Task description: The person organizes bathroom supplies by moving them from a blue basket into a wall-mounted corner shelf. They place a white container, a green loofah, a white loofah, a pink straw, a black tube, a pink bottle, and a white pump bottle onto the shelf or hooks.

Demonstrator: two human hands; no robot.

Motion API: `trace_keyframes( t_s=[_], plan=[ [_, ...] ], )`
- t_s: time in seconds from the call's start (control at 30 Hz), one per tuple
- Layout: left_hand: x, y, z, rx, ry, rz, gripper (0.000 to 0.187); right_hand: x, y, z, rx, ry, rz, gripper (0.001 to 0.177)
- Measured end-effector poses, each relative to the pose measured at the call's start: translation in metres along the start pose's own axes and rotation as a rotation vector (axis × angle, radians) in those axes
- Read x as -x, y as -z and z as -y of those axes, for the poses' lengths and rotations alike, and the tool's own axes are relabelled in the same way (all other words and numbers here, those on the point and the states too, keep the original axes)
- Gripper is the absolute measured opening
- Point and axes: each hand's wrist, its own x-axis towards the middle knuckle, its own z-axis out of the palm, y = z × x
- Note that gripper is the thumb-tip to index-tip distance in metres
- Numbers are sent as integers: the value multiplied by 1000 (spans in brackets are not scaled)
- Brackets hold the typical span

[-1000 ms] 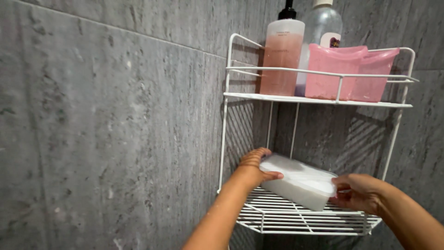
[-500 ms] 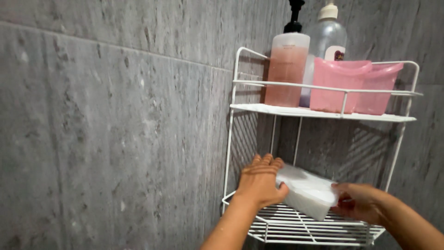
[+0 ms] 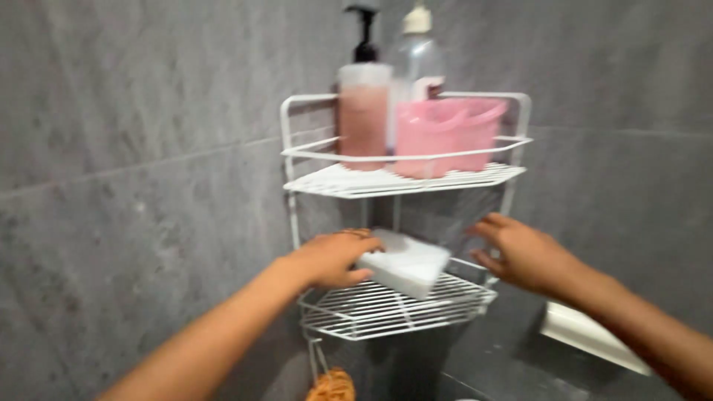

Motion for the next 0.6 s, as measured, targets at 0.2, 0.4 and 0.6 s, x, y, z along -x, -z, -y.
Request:
trace_keyframes(
  t_s=[0.2,0.4,0.6],
  plan=[
    [5,98,-104,-122,-37,56,45,96,127,20,301,288,96,57],
    [15,112,-190,-130,-217,-78,45,214,180,10,319,126,255,68],
    [0,72,-229,2,-574,-249,46,292,207,22,395,-4,238,67]
  ],
)
